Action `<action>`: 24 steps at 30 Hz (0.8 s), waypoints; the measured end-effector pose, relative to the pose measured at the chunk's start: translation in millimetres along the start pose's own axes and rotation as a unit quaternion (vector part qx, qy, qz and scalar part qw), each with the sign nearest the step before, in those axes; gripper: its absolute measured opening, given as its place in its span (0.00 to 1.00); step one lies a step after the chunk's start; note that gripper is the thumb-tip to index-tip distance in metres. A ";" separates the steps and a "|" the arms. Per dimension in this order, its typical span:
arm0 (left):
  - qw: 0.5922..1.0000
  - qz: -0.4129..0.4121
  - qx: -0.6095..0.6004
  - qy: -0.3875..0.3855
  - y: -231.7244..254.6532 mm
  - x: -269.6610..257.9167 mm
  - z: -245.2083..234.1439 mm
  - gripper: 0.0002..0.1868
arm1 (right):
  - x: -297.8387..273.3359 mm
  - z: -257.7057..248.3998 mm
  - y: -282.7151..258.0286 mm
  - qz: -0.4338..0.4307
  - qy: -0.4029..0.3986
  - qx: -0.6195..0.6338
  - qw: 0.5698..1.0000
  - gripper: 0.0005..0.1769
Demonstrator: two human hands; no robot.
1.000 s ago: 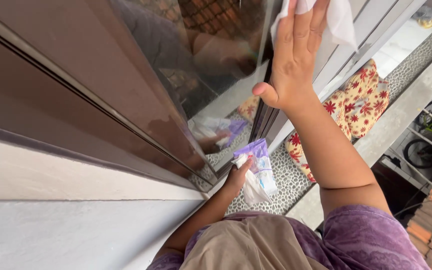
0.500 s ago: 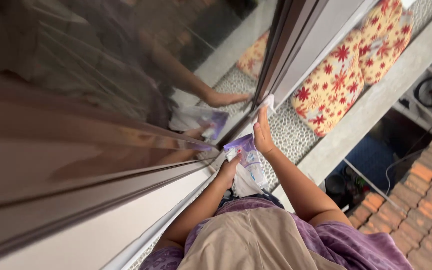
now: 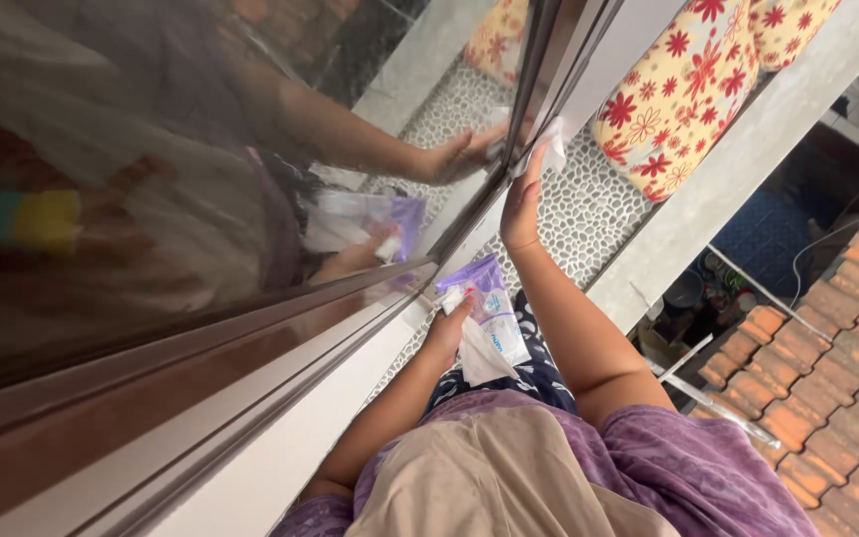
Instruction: Wiping down a window frame and glass using wet wipes.
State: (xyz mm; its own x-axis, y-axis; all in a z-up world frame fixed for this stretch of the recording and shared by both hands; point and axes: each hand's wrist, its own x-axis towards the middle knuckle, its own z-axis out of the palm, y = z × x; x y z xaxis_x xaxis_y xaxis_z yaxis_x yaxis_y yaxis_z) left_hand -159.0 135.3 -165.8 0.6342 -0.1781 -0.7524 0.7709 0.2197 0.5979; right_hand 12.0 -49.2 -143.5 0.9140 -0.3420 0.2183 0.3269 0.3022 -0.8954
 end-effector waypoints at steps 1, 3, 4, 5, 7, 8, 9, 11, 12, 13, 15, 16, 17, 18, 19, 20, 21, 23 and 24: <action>1.000 -0.015 0.007 0.000 -6.0 -1.1 -4.0 0.30 | -3.6 1.7 3.0 0.015 0.017 0.021 1.000 0.55; 0.999 -0.035 0.016 0.002 -16.0 -4.9 -10.1 0.30 | -12.7 -7.9 24.4 0.032 0.038 0.042 0.998 0.54; 0.999 -0.041 0.019 0.001 -19.9 -7.6 -12.1 0.30 | -18.4 -19.2 42.5 0.072 0.047 0.057 0.995 0.53; 0.999 -0.045 0.021 0.000 -22.0 -6.9 -12.7 0.30 | -20.4 -30.7 61.2 0.110 0.054 0.073 0.990 0.53; 0.999 -0.039 0.028 -0.005 -16.0 -12.9 -10.5 0.30 | -32.4 -47.2 83.6 0.212 0.102 0.119 0.965 0.52; 0.999 -0.032 0.032 -0.010 -13.1 -16.1 -9.0 0.31 | -38.4 -55.3 94.5 0.310 0.148 0.163 0.925 0.53; 0.999 -0.034 0.032 -0.010 -16.4 -14.0 -13.0 0.31 | -43.3 -48.2 84.1 0.312 0.149 0.162 0.924 0.53; 0.998 -0.057 0.037 0.010 -22.7 -9.6 -20.8 0.30 | -52.0 -33.9 63.1 0.221 0.039 0.119 0.967 0.54; 0.998 -0.059 0.036 0.009 -28.9 -8.3 -25.4 0.30 | -59.9 -25.1 53.2 0.222 0.039 0.118 0.967 0.54; 0.998 -0.051 0.044 0.011 -33.4 -5.6 -29.9 0.30 | -65.8 -15.6 43.7 0.248 0.024 0.113 0.962 0.53; 0.998 -0.043 0.050 0.012 -35.9 -8.4 -35.2 0.30 | -75.5 -4.0 30.4 0.274 0.009 0.108 0.956 0.53; 0.998 -0.040 0.056 0.010 -33.9 -13.7 -35.9 0.30 | -79.3 -2.0 26.6 0.291 -0.017 0.118 0.949 0.53; 0.997 -0.036 0.063 0.008 -30.7 -18.3 -37.2 0.30 | -82.4 0.5 23.4 0.306 -0.043 0.129 0.942 0.53; 0.997 -0.036 0.064 0.007 -31.0 -21.5 -37.1 0.30 | -80.4 0.1 18.1 0.305 -0.042 0.129 0.943 0.53; 0.998 -0.040 0.055 0.007 -30.7 -24.3 -38.0 0.30 | -78.2 0.6 13.3 0.325 -0.038 0.125 0.937 0.53; 0.998 -0.044 0.046 0.007 -30.5 -26.8 -39.1 0.30 | -76.0 1.2 9.0 0.345 -0.035 0.122 0.930 0.53; 0.998 -0.045 0.046 0.008 -31.2 -26.6 -40.3 0.30 | -68.4 2.6 0.7 0.347 -0.035 0.122 0.929 0.53; 0.999 -0.004 0.049 -0.018 -34.2 -25.2 -42.3 0.30 | -53.6 3.8 -14.9 0.250 -0.072 0.033 0.965 0.53; 0.999 -0.005 0.048 -0.017 -36.3 -24.4 -42.8 0.30 | -57.0 -0.5 -2.8 0.252 -0.072 0.032 0.965 0.53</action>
State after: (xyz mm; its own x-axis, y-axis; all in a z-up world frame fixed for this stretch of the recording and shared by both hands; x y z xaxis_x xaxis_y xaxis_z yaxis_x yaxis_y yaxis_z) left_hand -204.9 172.7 -181.0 0.6266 -0.2136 -0.7495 0.7784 0.1256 0.6150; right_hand -41.1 -31.0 -153.6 0.9832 -0.0117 -0.1819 -0.1568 0.4545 -0.8769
